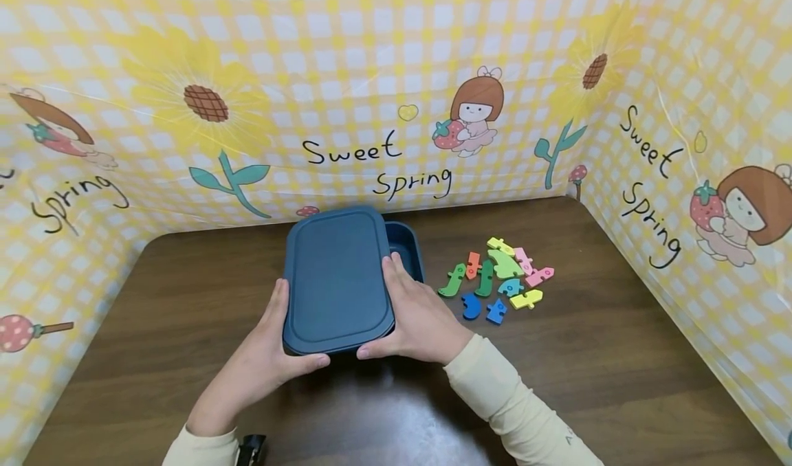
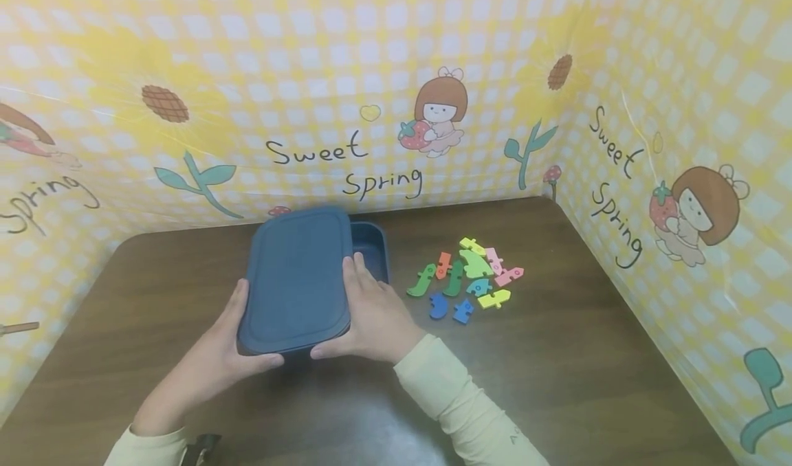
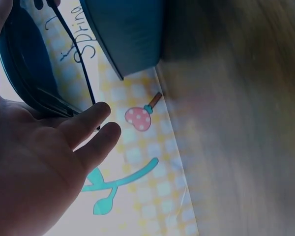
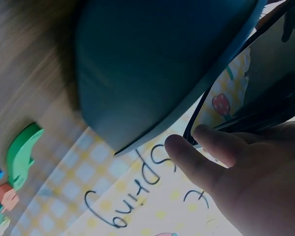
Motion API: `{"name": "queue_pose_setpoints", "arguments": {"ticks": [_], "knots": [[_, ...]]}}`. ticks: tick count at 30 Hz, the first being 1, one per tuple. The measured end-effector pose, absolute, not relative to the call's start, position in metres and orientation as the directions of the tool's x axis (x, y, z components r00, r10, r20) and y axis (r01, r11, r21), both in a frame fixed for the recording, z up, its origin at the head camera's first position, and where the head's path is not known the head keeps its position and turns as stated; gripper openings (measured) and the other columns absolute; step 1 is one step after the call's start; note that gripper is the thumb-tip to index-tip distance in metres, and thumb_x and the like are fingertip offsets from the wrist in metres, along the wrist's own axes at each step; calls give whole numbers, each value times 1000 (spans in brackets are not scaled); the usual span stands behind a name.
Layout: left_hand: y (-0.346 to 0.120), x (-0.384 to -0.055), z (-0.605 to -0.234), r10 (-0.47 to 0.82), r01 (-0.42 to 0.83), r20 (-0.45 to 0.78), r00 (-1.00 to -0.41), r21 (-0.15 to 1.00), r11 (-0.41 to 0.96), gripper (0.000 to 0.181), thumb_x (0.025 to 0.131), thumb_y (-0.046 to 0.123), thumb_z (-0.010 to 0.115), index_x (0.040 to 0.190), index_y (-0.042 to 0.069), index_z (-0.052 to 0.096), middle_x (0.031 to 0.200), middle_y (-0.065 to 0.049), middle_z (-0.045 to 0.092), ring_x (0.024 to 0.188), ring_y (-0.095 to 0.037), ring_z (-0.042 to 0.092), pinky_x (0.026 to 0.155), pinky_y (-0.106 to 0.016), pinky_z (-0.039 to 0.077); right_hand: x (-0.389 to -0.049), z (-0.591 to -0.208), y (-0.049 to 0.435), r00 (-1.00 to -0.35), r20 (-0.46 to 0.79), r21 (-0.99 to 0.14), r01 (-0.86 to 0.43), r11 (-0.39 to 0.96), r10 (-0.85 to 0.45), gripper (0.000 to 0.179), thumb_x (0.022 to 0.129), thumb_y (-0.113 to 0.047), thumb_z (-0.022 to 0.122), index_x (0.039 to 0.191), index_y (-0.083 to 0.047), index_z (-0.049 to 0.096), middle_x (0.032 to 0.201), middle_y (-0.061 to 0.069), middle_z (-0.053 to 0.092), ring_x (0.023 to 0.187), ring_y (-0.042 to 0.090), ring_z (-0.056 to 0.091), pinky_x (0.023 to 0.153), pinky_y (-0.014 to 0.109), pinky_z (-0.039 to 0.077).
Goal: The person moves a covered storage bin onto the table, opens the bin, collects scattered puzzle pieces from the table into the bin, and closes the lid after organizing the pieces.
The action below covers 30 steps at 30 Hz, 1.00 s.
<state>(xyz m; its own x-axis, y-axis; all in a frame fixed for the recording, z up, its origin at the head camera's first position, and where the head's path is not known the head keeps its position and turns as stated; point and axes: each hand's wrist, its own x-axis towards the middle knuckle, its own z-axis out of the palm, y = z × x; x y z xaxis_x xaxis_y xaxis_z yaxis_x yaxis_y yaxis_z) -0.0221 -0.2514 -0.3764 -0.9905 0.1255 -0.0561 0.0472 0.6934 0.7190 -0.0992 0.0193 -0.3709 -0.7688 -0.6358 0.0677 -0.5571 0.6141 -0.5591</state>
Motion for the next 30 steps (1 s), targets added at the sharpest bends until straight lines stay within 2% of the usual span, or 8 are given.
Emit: {"name": "queue_pose_setpoints", "arguments": {"ticks": [7,12,20,30], "knots": [[-267,-11,-373,115,37,-59,-992,724,688,134,79,50,85,159,20,-18,166,-14,-13,149,-45,6,107,-67,26,-93,-370,2,-759,82,-556,-573,602,-646,136,72,-74,77,162,-6,1,167,16,0,150,32,22,111,51,35],[-280,-4,-370,107,29,-61,-992,728,684,133,80,48,85,160,24,-18,167,-12,-13,149,-45,7,107,-66,27,-88,-369,-10,-760,83,-549,-575,607,-644,136,72,-77,74,162,-6,2,167,17,2,144,36,34,106,49,42],[-305,10,-357,92,15,-65,-994,732,681,131,81,43,85,159,28,-19,167,-10,-14,148,-47,8,104,-68,27,-78,-358,-36,-762,80,-544,-574,612,-643,136,71,-78,74,162,-7,2,168,14,1,151,24,16,108,58,35],[-338,31,-348,78,-15,-87,-993,755,656,128,84,33,85,158,33,-20,166,-11,-17,148,-49,1,102,-72,21,-61,-348,-69,-741,104,-507,-613,606,-663,137,70,-80,72,162,-4,4,166,18,4,149,28,23,105,56,40]]}}
